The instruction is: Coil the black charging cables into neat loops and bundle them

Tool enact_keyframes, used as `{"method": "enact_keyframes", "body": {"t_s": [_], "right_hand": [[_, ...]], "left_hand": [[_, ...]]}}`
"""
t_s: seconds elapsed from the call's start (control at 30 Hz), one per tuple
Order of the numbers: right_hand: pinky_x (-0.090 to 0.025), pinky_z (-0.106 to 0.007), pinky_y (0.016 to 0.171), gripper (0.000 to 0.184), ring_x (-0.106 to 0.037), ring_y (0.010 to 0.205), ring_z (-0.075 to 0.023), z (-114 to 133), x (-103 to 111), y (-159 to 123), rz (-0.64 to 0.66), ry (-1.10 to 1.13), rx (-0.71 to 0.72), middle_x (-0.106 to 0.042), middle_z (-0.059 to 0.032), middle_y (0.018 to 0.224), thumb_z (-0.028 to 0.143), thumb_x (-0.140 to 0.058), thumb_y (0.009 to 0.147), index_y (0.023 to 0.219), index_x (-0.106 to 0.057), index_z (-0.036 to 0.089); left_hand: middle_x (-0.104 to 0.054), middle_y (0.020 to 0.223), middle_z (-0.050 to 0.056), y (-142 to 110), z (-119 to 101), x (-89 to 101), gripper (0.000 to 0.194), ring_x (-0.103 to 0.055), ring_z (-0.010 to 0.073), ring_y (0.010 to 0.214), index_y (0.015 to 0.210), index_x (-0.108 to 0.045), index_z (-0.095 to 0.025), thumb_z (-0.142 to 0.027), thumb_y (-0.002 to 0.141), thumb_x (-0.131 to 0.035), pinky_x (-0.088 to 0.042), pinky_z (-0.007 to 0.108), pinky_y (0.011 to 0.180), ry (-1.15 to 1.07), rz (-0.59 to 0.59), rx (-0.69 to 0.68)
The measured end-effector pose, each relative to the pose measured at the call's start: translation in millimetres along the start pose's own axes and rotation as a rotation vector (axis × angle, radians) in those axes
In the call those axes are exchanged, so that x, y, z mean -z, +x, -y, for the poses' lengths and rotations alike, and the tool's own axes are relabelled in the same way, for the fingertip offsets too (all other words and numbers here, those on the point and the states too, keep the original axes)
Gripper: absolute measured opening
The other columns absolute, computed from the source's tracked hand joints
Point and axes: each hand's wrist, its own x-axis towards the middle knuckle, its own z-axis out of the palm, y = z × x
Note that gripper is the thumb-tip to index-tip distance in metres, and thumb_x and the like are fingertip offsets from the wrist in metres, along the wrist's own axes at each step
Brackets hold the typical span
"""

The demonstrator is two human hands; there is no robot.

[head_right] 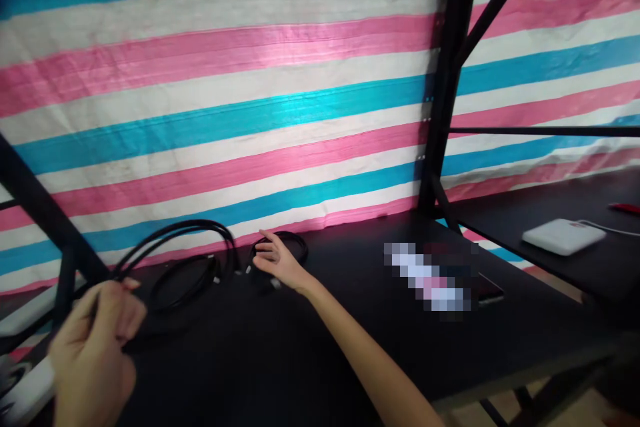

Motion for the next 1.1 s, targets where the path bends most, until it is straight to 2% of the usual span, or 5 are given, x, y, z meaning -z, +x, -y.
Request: {"method": "enact_keyframes", "body": {"t_s": [0.17,0.3,0.63,0.8,1.1], "right_hand": [[-0.045,-0.044,0.089,0.080,-0.068,0.088,-0.0249,34.9,-9.4,-11.0,0.397,0.395,-0.260,-0.067,-0.0139,0.095,0.075,-0.016,0.082,0.119,-0.054,0.014],[-0.052,-0.035,0.061,0.070,-0.069,0.065,-0.0233,53.1,-26.6,-28.0,0.499,0.305,-0.369,-0.067,-0.0067,0.072,0.074,-0.034,0.080,0.116,-0.051,0.016],[-0.049,-0.028,0.073,0.038,-0.064,0.081,-0.0154,65.4,-35.9,-83.6,0.275,-0.170,-0.277,-0.065,-0.0052,0.089,0.048,-0.049,0.088,0.113,-0.054,0.019],[-0.052,-0.029,0.065,0.055,-0.064,0.073,-0.0150,56.1,-34.0,-98.3,0.250,0.022,-0.488,-0.060,-0.0053,0.089,0.055,-0.057,0.080,0.120,-0.050,0.018],[-0.052,-0.026,0.065,0.072,-0.063,0.086,-0.0179,54.7,-42.6,-86.0,-0.154,0.062,-0.281,-0.057,-0.0047,0.096,0.050,-0.073,0.066,0.127,-0.047,0.022]], "left_hand": [[-0.029,0.051,-0.007,-13.9,12.3,-1.7,0.042,-0.026,0.0047,0.046,0.078,-0.060,-0.015,-0.057,0.073,-0.063,-0.022,0.018,0.043,-0.037,0.203,0.430],[-0.031,0.052,-0.007,-19.1,23.8,14.2,0.047,-0.028,0.0046,0.047,0.071,-0.057,-0.014,-0.060,0.070,-0.064,-0.025,0.018,0.045,-0.016,0.222,0.522],[-0.028,0.055,-0.008,-22.5,31.5,41.0,0.044,-0.023,0.0035,0.045,0.084,-0.060,-0.014,-0.052,0.068,-0.071,-0.023,0.018,0.041,-0.302,0.042,0.682],[-0.031,0.058,-0.007,-28.3,30.5,38.9,0.037,-0.030,0.0047,0.049,0.087,-0.059,-0.017,-0.049,0.072,-0.069,-0.029,0.017,0.042,-0.384,-0.073,0.608],[-0.047,0.066,-0.004,-51.1,35.8,24.8,0.039,-0.046,0.0090,0.056,0.075,-0.052,-0.021,-0.052,0.066,-0.073,-0.040,0.021,0.054,-0.489,0.056,0.617]]}}
